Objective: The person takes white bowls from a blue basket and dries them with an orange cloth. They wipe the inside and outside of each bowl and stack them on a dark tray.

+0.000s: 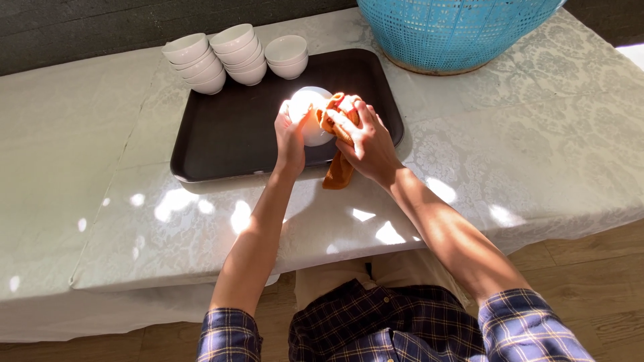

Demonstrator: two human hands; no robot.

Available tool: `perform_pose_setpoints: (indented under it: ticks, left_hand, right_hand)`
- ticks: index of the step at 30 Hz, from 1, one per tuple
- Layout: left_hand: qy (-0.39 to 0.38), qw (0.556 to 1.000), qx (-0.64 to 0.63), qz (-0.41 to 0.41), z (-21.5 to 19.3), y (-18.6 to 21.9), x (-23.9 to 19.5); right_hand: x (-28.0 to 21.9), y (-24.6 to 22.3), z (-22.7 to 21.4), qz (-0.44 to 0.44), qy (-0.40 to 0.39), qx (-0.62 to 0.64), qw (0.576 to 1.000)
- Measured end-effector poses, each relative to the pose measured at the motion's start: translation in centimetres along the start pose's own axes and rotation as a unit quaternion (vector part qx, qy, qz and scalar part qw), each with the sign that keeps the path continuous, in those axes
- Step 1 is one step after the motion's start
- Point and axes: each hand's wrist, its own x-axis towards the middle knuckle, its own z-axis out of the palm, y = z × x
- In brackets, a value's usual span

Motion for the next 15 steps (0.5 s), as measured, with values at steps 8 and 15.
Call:
perform_pose_setpoints:
  ticks: [8, 15]
  left_hand:
    - [0.003, 0.999, 0.025, 0.041, -1.4, -1.2, 1.1]
    - [-0.008, 0.998, 0.011, 0.059, 0.7, 0.7, -1.0]
  right_hand:
    - [-0.6, 1.3, 0.9, 0.04, -0.058, -0.017, 0.997]
    - [-0.3, 0.2, 0.2, -0.015, -0.05, -0.021, 0.998]
